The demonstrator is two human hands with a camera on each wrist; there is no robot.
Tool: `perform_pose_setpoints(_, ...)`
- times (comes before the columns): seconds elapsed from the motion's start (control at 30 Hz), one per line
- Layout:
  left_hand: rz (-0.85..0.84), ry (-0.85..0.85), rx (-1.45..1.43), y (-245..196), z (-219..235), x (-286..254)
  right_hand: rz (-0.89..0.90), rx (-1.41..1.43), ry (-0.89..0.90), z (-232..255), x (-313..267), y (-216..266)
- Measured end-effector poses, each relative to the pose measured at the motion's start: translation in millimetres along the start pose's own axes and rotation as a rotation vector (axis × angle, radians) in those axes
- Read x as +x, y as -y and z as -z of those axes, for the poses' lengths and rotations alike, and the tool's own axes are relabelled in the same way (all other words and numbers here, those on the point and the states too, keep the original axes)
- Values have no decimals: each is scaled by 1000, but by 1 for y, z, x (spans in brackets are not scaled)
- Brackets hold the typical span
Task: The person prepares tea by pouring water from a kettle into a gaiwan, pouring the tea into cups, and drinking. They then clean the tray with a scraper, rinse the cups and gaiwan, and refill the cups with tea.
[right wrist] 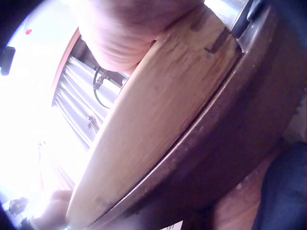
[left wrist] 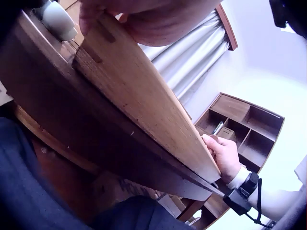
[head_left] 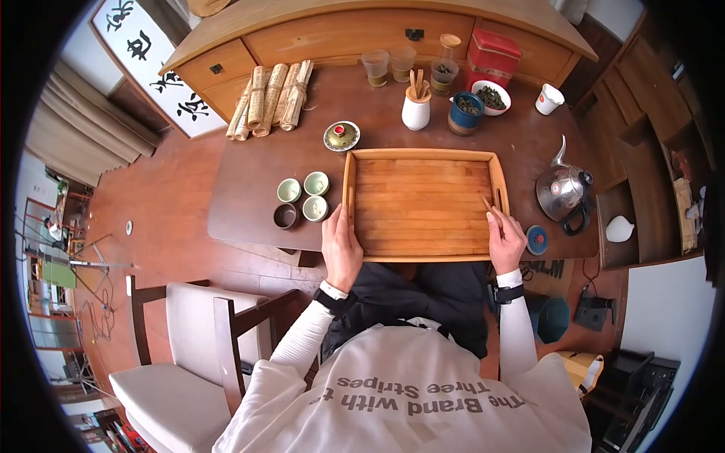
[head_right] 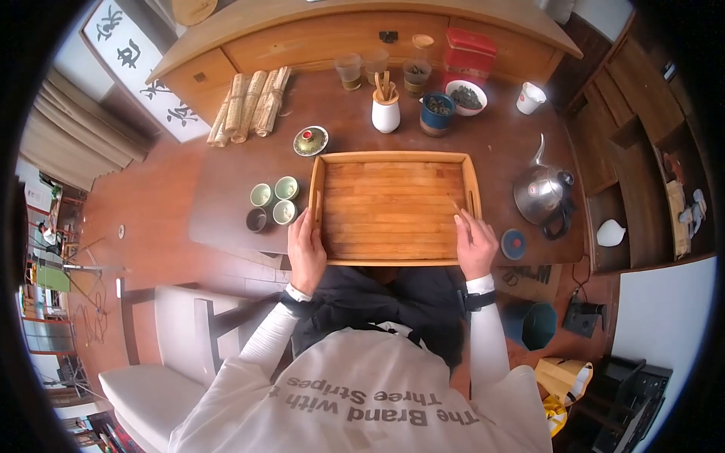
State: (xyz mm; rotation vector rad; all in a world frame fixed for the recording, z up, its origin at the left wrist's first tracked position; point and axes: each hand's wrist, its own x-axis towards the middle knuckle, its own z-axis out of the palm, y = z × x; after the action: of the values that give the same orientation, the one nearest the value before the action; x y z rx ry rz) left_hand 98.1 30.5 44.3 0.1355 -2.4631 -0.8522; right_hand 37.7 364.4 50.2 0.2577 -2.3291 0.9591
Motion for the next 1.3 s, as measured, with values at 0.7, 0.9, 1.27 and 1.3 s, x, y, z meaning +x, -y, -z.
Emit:
perform_pose_setpoints(0.7, 109, 93, -34, -3, -11, -10, -289, 328, -10, 34, 14, -10)
perform_pose_setpoints(0.9, 126, 111, 49, -7, -13, 2, -420, 190, 198, 50, -2, -13)
perform_pose_setpoints(1.27, 103, 43, 21, 3, -21, -2, -442, 403, 211, 25, 13, 4)
perform_pose_setpoints(1.3, 105, 47, 21, 3, -20, -3, -383, 313, 253, 18, 19, 9)
